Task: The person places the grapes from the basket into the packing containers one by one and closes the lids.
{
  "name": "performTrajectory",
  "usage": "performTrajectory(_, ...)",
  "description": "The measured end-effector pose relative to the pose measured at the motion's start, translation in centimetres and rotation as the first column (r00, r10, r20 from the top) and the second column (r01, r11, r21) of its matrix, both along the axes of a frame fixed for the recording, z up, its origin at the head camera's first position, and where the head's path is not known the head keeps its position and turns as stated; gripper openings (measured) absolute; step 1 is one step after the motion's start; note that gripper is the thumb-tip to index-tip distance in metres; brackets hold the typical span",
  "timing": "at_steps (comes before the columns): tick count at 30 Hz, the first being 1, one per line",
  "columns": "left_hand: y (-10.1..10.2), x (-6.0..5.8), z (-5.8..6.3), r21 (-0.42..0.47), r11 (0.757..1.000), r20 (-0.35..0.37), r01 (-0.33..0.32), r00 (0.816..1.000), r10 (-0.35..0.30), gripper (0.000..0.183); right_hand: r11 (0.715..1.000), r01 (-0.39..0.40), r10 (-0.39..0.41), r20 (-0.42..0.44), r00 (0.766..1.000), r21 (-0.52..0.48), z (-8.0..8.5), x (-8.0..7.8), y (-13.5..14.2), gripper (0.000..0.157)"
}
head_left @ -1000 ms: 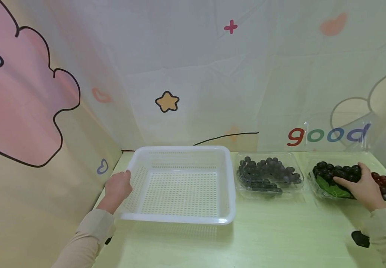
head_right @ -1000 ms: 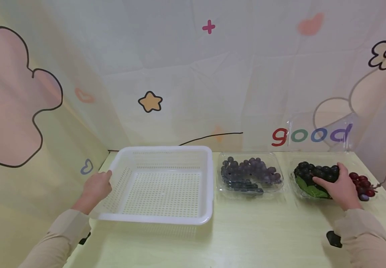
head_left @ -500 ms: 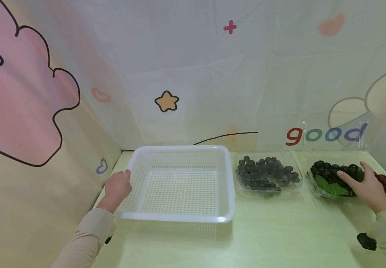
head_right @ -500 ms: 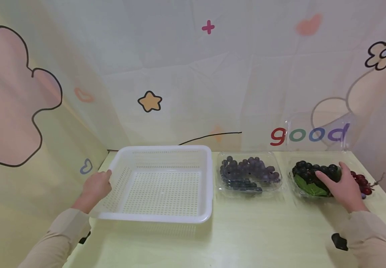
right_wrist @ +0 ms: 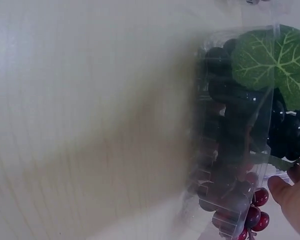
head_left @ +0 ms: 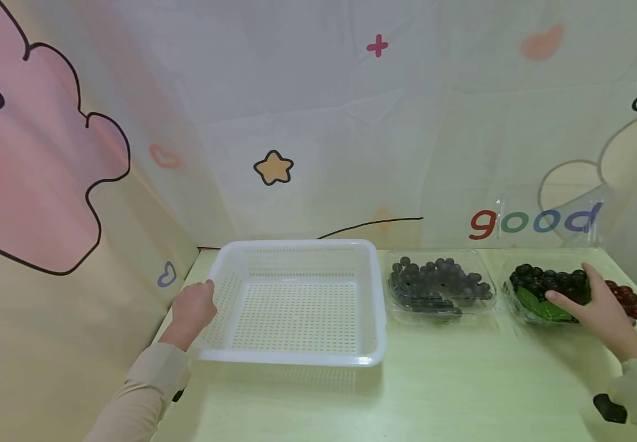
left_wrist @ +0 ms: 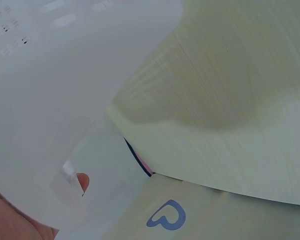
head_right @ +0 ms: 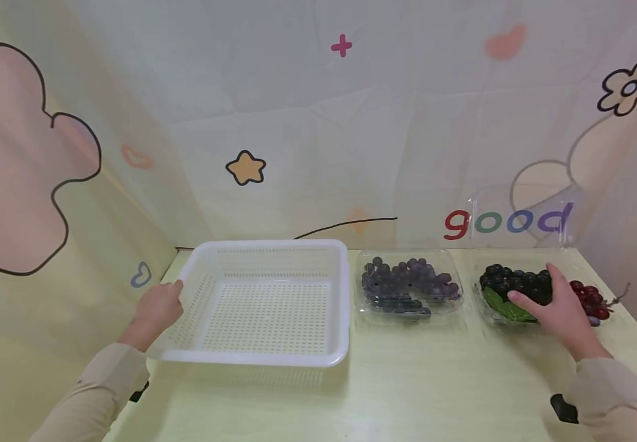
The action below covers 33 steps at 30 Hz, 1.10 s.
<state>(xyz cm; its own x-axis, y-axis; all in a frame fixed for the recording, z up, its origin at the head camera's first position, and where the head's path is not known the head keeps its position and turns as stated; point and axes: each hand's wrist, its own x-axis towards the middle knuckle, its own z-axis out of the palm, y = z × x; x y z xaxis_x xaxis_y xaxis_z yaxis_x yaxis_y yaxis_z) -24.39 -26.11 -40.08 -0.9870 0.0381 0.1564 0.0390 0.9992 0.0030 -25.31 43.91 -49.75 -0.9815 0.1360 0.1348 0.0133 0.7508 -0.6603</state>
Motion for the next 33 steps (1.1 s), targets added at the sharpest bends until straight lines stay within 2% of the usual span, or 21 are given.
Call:
performTrajectory(4, 0.0, 0.0, 0.0, 0.002, 1.0, 0.007, -0.003, 1.0, 0.003, 0.011, 0.998, -0.061, 0.061, 0.017, 0.998, -0.003, 3.2, 2.6, -3.3, 0.099)
performTrajectory(8, -0.1, -0.1, -0.1, 0.002, 1.0, 0.021, -0.01, 1.0, 0.01, 0.014, 0.997, -0.074, 0.074, 0.007, 0.997, -0.002, 4.4, 3.7, -4.8, 0.098)
performTrajectory(16, 0.0, -0.2, -0.1, 0.002, 1.0, 0.029, -0.011, 1.0, 0.011, 0.016, 0.999, -0.05, 0.05, -0.073, 0.996, 0.013, 3.6, 3.8, -4.8, 0.087)
performTrajectory(23, 0.1, -0.1, -0.1, -0.001, 1.0, 0.01, -0.007, 1.0, 0.007, 0.014, 0.999, -0.019, 0.023, -0.111, 0.994, 0.041, 3.1, 3.7, -4.9, 0.078)
performTrajectory(33, -0.1, 0.1, -0.6, -0.02, 1.0, -0.029, 0.015, 0.999, -0.016, 0.024, 0.992, 0.019, -0.015, -0.028, 0.999, 0.127, 2.8, 3.8, -4.9, 0.081)
